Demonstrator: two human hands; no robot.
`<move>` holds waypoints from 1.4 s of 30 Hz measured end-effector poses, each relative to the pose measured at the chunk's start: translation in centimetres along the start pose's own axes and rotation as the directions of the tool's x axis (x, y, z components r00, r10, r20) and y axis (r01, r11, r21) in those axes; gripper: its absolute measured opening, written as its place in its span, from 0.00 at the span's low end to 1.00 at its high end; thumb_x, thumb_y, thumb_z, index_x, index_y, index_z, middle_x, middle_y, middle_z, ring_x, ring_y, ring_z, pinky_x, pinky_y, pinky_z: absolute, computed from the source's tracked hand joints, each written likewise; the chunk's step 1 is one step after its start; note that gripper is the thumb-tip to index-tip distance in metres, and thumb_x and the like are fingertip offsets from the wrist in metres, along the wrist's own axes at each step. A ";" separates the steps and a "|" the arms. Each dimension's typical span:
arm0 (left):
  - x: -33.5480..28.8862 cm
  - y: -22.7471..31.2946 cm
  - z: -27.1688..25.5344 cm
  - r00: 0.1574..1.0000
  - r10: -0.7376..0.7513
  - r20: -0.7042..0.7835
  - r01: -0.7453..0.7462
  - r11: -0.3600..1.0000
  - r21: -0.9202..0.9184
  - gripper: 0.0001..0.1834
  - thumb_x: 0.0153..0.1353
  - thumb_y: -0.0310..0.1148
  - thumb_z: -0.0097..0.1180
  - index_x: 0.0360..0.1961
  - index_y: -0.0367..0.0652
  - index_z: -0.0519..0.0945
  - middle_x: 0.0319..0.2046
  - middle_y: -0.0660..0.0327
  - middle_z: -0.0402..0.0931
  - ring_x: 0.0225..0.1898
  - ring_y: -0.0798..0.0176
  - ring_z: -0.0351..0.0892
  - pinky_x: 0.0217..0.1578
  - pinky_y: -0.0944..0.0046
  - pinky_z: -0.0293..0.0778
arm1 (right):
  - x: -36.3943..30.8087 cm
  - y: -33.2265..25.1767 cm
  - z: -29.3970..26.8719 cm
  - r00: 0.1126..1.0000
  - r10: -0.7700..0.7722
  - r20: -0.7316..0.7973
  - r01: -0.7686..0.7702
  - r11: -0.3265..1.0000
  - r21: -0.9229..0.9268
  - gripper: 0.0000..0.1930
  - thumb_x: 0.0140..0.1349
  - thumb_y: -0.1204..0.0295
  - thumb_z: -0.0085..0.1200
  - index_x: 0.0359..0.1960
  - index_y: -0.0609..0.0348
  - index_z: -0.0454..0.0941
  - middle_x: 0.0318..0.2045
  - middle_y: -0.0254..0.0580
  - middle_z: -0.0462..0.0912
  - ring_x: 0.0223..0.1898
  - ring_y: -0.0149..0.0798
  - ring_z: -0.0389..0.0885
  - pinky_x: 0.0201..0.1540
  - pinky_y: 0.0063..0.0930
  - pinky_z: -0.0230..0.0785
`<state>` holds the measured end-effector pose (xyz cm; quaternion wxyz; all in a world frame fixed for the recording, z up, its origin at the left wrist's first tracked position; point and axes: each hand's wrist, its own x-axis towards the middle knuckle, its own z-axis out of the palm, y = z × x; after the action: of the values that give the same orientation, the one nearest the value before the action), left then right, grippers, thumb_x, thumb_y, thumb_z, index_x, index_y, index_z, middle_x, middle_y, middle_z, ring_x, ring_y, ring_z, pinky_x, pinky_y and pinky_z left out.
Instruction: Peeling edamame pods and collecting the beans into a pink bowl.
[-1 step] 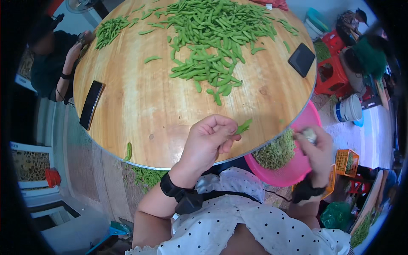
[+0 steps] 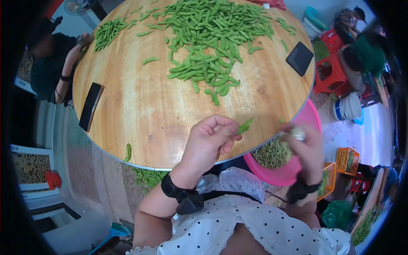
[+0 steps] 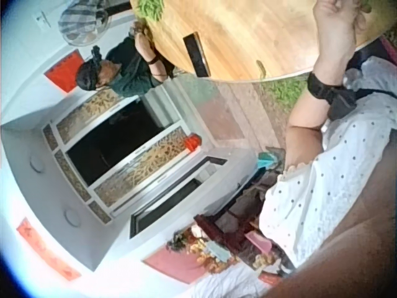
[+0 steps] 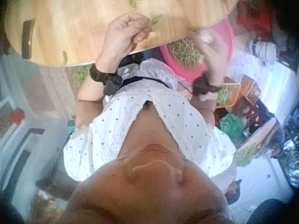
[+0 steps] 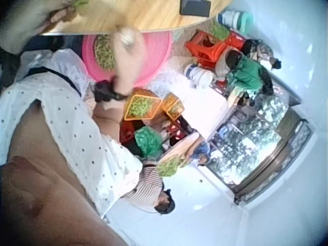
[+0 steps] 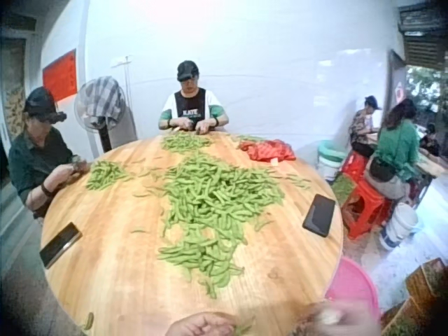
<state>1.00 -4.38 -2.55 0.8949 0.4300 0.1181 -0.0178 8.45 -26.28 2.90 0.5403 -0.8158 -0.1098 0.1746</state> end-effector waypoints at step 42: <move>-1.4 -0.1 2.0 0.917 0.324 -0.232 -0.184 0.860 0.475 0.08 0.62 0.29 0.46 0.30 0.35 0.73 0.20 0.62 0.73 0.14 0.75 0.64 0.14 0.78 0.60 | 3.2 0.6 9.3 0.969 -0.032 0.246 -0.089 0.880 0.466 0.07 0.52 0.70 0.57 0.25 0.58 0.73 0.16 0.23 0.68 0.18 0.17 0.62 0.19 0.13 0.52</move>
<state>0.05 -6.07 -1.15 0.7382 0.6320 0.1888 0.1416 7.57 -17.44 -1.46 0.7025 -0.6326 -0.1180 0.3039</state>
